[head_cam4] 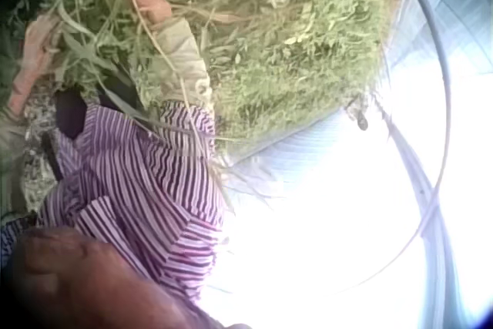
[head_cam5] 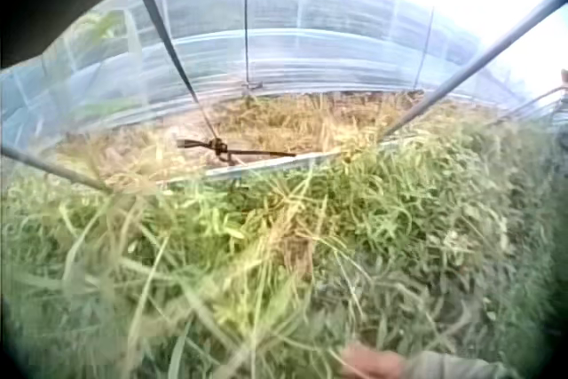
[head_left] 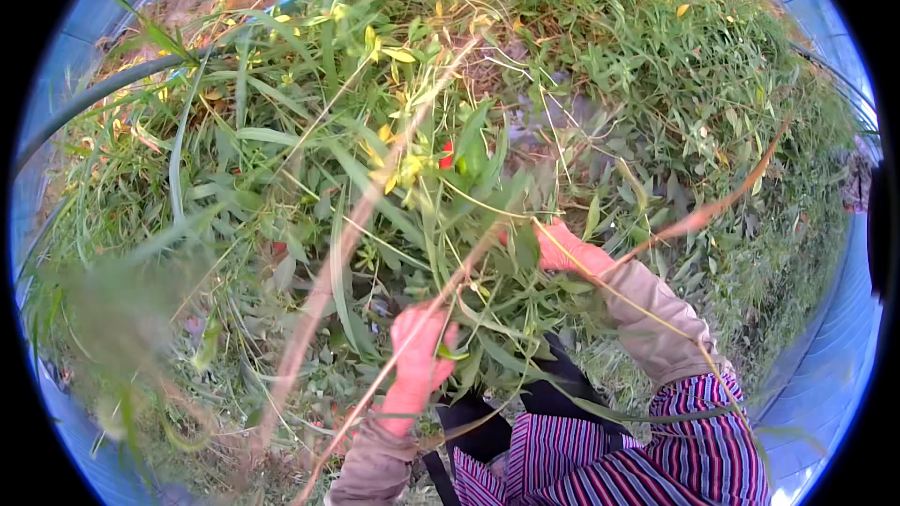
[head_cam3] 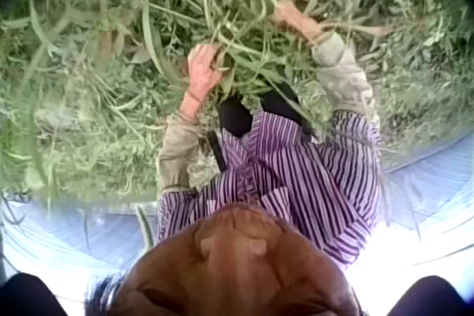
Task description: The person harvests red and green chili peppers by cutting them from the plants with shears and placing them into a red bucket on the ground.
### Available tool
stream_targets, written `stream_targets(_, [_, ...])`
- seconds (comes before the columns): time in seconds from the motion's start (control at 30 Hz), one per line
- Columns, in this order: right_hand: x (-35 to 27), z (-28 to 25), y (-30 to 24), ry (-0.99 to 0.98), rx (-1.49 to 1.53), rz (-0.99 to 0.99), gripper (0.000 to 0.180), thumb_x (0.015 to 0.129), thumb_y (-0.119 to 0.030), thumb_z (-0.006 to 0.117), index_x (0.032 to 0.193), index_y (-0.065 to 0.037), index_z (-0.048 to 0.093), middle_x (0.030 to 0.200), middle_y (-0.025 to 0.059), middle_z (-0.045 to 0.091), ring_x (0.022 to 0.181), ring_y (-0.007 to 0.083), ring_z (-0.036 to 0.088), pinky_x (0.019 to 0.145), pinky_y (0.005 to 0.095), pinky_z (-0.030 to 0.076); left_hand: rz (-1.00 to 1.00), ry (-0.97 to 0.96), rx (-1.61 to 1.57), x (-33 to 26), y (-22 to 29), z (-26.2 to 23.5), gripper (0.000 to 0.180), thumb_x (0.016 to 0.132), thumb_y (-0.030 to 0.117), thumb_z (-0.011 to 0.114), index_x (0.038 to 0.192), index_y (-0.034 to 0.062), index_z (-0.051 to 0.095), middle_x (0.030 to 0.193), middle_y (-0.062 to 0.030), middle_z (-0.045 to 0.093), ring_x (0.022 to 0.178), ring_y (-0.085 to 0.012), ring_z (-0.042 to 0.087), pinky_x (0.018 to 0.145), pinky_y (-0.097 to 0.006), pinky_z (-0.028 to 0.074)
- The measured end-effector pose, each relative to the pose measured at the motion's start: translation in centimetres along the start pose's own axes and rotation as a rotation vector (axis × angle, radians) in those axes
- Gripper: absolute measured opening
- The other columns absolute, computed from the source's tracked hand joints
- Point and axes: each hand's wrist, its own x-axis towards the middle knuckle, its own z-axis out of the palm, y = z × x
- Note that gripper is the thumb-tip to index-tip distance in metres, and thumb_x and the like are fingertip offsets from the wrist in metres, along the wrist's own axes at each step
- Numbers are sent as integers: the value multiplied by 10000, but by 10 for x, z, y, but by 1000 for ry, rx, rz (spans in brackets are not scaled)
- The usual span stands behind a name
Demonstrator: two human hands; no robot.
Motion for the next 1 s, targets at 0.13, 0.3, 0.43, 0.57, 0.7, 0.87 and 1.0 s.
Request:
stream_targets(0.13, [-19, 32, -14, -84, -174, 109, 557, 862, -435, 473, 1393, -283, 401, 1183, 74, 572, 1138, 254, 493, 987, 674, 262, -21, 217, -23, 13, 10, -45, 151, 828, 112, 637, 950, 24, 642, 899, -117, 644, 891, -276, 623, 811, -386, 447])
stream_targets(0.3, [-32, 21, -47, 98, -112, 156, 360, 861, -263, 532, 1210, -175, 538, 1050, 78, 647, 1141, 259, 522, 1038, 680, 217, 192, 249, -61, 81, 39, -29, 239, 759, 46, 655, 990, -6, 626, 895, -138, 621, 892, -316, 615, 792, -392, 483])
stream_targets(0.43, [-44, 11, -52, 203, -71, 116, 386, 871, -284, 536, 1238, -164, 526, 1105, 74, 631, 1153, 232, 510, 1053, 643, 251, 277, -102, 22, 157, 36, 59, 341, 818, 164, 620, 1122, 18, 564, 1126, -140, 588, 1173, -344, 506, 920, -464, 417])
stream_targets(0.57, [-54, 6, -45, 141, -102, 40, 444, 848, -307, 567, 1258, -145, 516, 1115, 41, 619, 1134, 212, 495, 1043, 632, 260, 98, -642, 309, 195, -3, 116, 369, 763, 204, 632, 1084, 25, 602, 1141, -117, 615, 1190, -311, 506, 902, -486, 433])
stream_targets(0.7, [-44, 5, -52, 92, -20, 124, 498, 797, -311, 615, 1264, -170, 515, 1176, 27, 570, 1175, 241, 456, 1030, 628, 257, -3, -1073, 731, 188, -42, 123, 288, 794, 233, 608, 1028, 81, 682, 1070, -70, 672, 1117, -240, 550, 855, -434, 442])
stream_targets(0.87, [-35, 15, -61, 323, 148, 160, 531, 746, -305, 672, 1237, -159, 531, 1173, 14, 559, 1163, 229, 460, 1029, 590, 262, -147, -1031, 1238, 222, -101, 37, 253, 868, 284, 562, 1029, 154, 708, 1045, -50, 686, 1066, -203, 593, 872, -420, 391])
stream_targets(1.0, [-46, 25, -52, 487, 179, 70, 454, 762, -272, 666, 1183, -143, 555, 1047, 26, 569, 1107, 210, 490, 1008, 549, 306, -294, -901, 1508, 286, -117, -98, 125, 806, 202, 642, 888, 141, 714, 1002, -54, 681, 1112, -177, 565, 872, -431, 402])
